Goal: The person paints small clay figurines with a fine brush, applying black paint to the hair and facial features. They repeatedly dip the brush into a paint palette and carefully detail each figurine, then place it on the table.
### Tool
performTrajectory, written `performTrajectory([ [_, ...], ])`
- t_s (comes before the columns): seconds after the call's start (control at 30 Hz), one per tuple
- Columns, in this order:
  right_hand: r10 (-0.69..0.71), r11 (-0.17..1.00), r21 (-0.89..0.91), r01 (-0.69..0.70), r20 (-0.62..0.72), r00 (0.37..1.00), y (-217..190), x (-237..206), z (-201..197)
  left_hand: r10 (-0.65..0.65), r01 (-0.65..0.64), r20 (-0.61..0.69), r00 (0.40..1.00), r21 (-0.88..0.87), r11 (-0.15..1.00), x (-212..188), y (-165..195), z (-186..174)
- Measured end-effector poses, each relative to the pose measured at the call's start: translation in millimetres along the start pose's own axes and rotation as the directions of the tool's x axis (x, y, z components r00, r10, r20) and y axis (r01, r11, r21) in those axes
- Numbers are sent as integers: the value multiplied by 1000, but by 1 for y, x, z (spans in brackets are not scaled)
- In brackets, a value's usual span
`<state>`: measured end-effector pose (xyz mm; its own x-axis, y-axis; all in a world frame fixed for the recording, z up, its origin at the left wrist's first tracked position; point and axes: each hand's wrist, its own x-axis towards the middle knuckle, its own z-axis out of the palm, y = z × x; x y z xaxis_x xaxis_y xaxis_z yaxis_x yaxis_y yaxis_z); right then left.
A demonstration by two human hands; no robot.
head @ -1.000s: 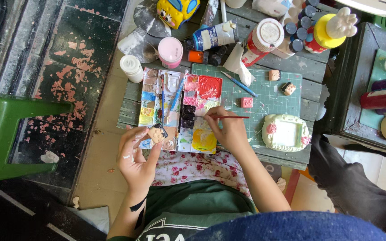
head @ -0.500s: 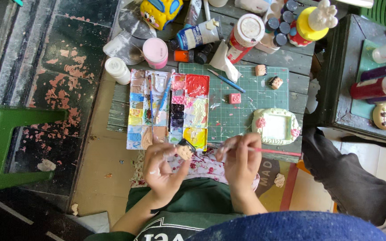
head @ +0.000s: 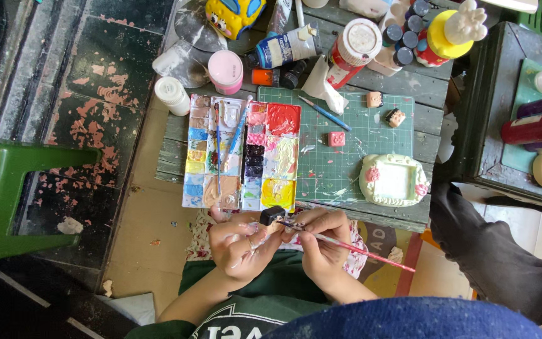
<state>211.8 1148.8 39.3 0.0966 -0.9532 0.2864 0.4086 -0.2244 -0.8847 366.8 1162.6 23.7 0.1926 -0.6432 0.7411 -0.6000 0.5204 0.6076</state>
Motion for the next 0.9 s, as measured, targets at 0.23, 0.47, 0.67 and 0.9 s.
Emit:
performTrajectory([
  [0.23, 0, 998, -66, 1, 16, 1000, 2, 4, -1, 14, -14, 0, 1000, -8, 1000, 5, -3, 1],
  [0.47, -4, 996, -85, 4, 5, 1000, 2, 7, 0, 30, -30, 6, 1000, -11, 1000, 6, -5, 1],
  [0.67, 0, 997, -73, 0, -4, 1000, 1, 9, -1, 23, -23, -4, 1000, 17, 1000, 5, -6, 3],
  [0.9, 0, 997, -80, 2, 17, 1000, 3, 6, 0, 25, -25, 2, 1000, -4, 1000, 8, -6, 0],
])
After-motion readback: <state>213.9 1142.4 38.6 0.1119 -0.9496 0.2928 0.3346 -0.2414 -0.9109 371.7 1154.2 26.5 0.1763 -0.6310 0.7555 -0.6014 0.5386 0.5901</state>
